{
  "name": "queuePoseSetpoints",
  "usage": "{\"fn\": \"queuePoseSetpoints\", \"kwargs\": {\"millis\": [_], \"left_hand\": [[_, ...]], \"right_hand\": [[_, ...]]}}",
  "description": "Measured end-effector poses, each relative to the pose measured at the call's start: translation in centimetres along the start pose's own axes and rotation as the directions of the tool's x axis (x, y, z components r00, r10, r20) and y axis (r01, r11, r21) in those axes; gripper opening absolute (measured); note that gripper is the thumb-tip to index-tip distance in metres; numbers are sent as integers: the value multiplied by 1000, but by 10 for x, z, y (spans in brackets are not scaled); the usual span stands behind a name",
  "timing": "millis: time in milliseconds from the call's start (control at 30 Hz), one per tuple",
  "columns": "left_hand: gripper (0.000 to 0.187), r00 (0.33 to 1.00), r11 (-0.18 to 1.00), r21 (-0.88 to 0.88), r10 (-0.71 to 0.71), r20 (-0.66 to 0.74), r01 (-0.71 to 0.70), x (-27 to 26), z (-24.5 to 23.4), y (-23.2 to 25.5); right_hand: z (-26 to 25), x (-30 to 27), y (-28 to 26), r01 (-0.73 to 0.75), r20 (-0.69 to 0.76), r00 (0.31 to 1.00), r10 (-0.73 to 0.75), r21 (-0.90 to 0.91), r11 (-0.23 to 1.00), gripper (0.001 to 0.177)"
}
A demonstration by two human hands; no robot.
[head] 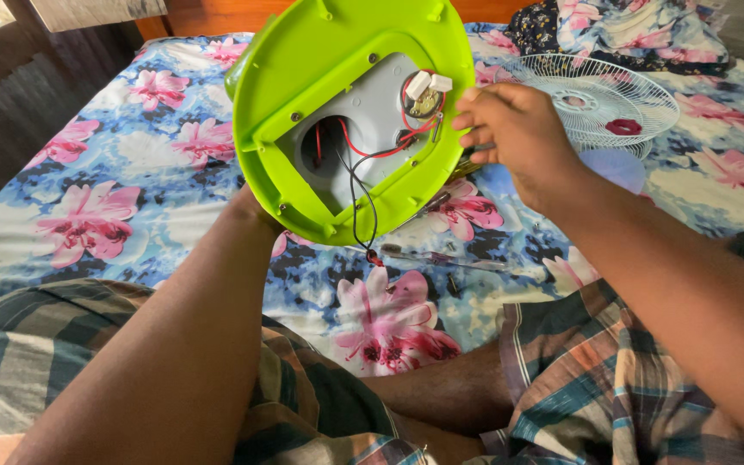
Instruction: The person disassembles a green electric fan by removing the rear cover, detaching the motor housing from the stand, and loosening screws with a screwdriver. They handle the fan parts and wires on a floral bedsheet.
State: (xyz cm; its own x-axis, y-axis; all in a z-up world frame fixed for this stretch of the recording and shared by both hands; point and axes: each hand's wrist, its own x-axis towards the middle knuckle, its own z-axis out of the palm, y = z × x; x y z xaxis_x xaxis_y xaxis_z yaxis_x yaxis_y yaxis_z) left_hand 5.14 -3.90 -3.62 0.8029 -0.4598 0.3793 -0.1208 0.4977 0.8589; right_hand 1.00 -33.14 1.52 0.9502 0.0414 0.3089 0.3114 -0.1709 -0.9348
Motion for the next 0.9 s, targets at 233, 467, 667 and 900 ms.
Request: {"fn": "queuePoseSetpoints", "kwargs": {"millis": [233,467,667,900], "left_hand": [[43,994,991,104,89,-67,-81,-5,1,1],[61,889,930,356,233,-395,-86,-3,18,19],[73,842,896,440,278,-463,-54,-6,11,24],[73,875,839,543,280,-394,-24,-1,6,15]], "right_hand": [[-22,12,2,-208,-99,970,221,123,970,26],[-20,14,17,-346,29,938,345,48,937,29],[-14,16,27,-316,10,949,316,-7,949,24],[-22,21,35,-293,-26,955,294,40,955,20]]}}
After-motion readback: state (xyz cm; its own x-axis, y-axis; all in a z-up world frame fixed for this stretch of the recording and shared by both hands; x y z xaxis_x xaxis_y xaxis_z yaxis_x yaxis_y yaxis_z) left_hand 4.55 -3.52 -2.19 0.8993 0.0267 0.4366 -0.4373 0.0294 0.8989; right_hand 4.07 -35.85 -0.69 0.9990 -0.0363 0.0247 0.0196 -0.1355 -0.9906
